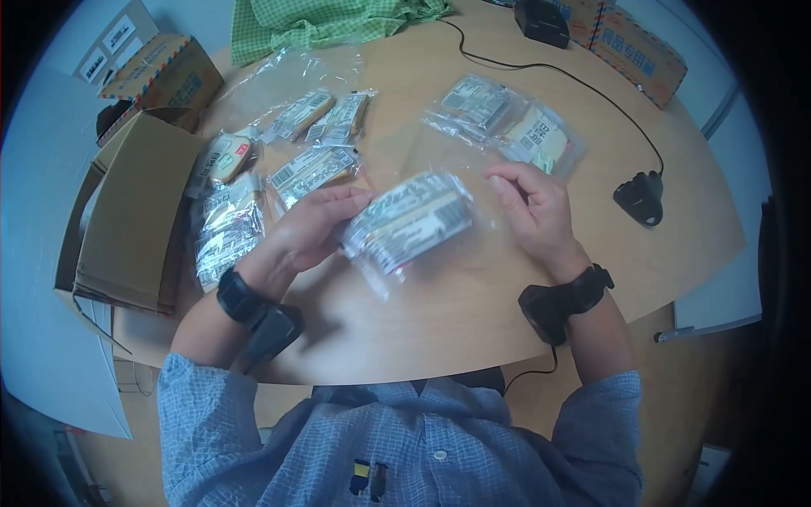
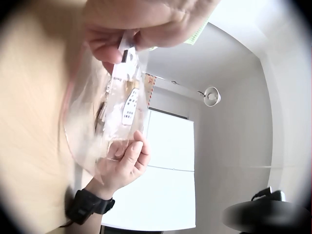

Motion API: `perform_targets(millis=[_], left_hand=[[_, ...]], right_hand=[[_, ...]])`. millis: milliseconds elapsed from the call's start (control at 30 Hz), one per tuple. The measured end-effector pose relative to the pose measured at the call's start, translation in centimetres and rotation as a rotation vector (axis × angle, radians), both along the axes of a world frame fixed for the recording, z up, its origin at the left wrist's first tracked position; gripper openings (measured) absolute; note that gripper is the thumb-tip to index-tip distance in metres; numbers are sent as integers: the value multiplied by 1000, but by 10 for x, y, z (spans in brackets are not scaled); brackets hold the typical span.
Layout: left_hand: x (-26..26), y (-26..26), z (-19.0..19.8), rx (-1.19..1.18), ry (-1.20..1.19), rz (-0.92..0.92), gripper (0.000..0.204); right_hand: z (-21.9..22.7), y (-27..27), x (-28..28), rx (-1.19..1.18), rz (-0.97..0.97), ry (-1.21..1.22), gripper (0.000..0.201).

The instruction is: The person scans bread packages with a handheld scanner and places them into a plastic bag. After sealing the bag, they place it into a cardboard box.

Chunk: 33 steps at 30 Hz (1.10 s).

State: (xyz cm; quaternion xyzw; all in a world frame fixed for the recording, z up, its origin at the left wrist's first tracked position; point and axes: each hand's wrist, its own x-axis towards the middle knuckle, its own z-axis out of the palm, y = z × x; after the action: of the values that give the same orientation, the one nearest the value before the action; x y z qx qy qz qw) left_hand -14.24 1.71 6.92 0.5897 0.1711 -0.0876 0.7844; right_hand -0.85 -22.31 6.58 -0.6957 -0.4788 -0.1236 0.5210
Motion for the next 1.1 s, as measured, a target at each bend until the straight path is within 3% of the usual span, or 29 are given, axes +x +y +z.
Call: perform_targets(millis=[33,100,233,367,433,533,700,767,800,867,1100], left_hand=[[8,-2,-2,1,-2,-3,22],[27,-11,-4,-115,-50,183,21],[63,-17,-6,-203,-93,91,18],[85,-42,-8,-351,-291,139,24],[97,-43,-18,-319,-267,135,26],[116,-39,-23,-5,-93,74,13],[158,-29,-17,37,-117,-39,8],[177,-27,-33,-89,-215,77,10],[180,-30,-36,-89,-217,73,10],[170,-48,-29,-274,-271,259,12],[117,-36,-32,-160,-352,191,24]], right_hand=[[2,0,-1,-3,37,-9,9],[3,0,-2,-2,70,-19,9],[-5,3,2,12,120,-48,9],[-5,2,1,-62,95,-17,10],[-5,5,0,-26,102,-25,9],[-6,6,2,1,119,-46,8],[-4,3,3,-75,103,-71,9],[-4,3,1,-40,96,-15,9],[-5,3,3,-40,91,-17,9],[-7,2,5,-16,94,-12,10],[-7,0,3,-75,138,0,11]])
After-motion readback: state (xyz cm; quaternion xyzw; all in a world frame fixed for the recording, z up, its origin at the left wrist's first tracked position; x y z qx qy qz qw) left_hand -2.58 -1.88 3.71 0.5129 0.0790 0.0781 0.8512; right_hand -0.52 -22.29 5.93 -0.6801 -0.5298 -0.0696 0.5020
